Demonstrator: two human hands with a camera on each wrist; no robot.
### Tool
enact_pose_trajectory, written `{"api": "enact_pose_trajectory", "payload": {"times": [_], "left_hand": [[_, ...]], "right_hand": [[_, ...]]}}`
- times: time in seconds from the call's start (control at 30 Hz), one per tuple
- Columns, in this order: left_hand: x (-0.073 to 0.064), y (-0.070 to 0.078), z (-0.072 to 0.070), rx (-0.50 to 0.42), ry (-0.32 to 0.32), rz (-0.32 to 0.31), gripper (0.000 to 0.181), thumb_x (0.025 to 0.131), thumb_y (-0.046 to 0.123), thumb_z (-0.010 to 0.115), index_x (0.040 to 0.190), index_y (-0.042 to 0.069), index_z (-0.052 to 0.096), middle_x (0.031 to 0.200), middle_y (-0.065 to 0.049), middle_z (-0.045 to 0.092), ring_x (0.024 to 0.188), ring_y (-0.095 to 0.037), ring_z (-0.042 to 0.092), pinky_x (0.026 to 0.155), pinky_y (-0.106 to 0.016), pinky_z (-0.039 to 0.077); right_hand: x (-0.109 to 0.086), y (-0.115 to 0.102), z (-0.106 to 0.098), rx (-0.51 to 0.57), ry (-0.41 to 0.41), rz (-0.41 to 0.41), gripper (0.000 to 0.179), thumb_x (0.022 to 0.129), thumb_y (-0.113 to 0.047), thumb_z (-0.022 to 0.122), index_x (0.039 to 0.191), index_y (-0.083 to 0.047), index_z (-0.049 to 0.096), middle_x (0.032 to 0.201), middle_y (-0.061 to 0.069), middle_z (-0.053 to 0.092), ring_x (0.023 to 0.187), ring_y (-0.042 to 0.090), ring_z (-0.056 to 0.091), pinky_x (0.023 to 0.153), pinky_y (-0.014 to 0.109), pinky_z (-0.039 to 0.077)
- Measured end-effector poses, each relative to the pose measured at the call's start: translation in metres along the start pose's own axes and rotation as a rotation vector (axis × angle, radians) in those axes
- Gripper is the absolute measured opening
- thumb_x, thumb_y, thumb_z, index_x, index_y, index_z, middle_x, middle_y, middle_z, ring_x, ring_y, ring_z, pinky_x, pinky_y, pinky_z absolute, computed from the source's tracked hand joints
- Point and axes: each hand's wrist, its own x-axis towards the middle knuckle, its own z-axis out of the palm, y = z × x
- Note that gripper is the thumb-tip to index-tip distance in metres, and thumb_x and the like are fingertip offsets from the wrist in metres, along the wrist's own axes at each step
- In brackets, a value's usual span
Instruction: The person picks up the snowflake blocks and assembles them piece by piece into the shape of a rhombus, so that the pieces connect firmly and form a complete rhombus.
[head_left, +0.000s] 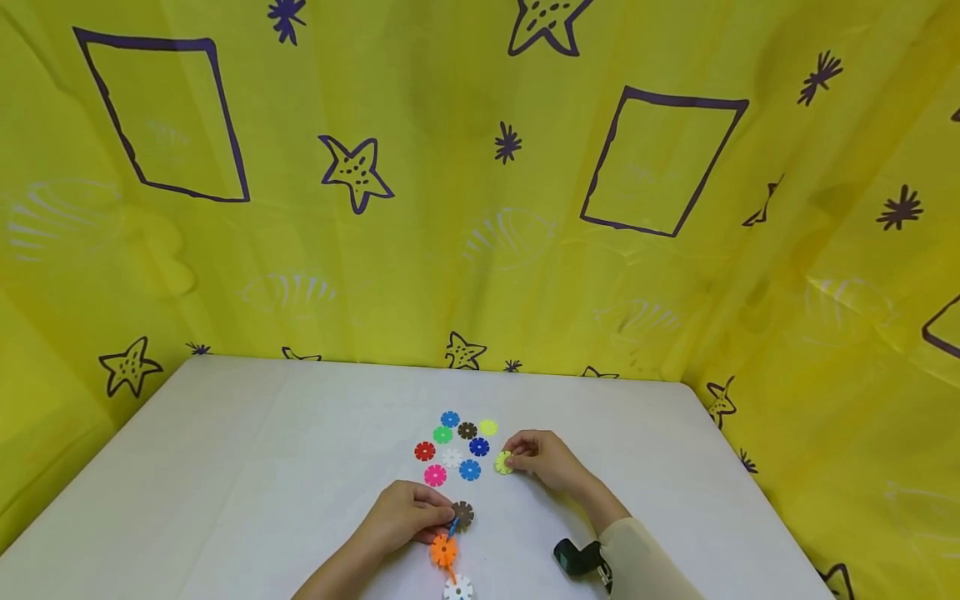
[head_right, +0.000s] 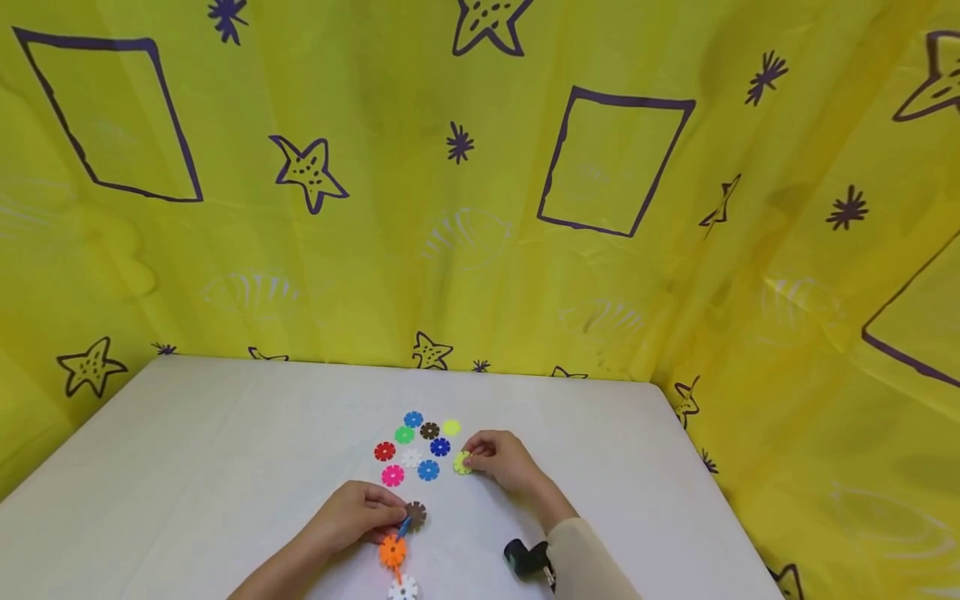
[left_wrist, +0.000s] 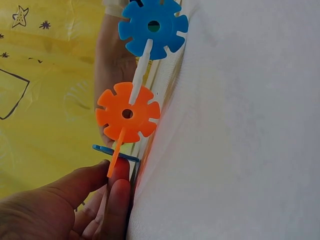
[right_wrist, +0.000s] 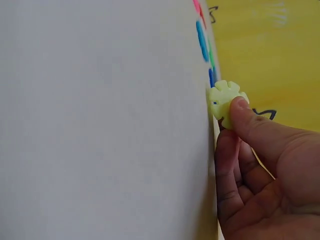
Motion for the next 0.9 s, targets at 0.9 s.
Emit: {"api": "enact_pose_trajectory", "payload": {"times": [0.9], "left_hand": [[0.002, -0.002, 0.001, -0.015, -0.020, 0.012, 0.019, 0.086, 0.014, 0.076, 0.097, -0.002, 0.074, 0.078, -0.008, 0.074, 0.059, -0.007, 0.065, 0.059, -0.025, 0.060]], "right_hand": [[-0.029, -0.015, 0.030, 0.153, -0.181, -0.106, 0.006, 0.091, -0.006, 0.067, 0.096, -0.004, 0.070, 0.092, 0.007, 0.070, 0.081, 0.013, 0.060, 0.067, 0.018, 0.051]]}}
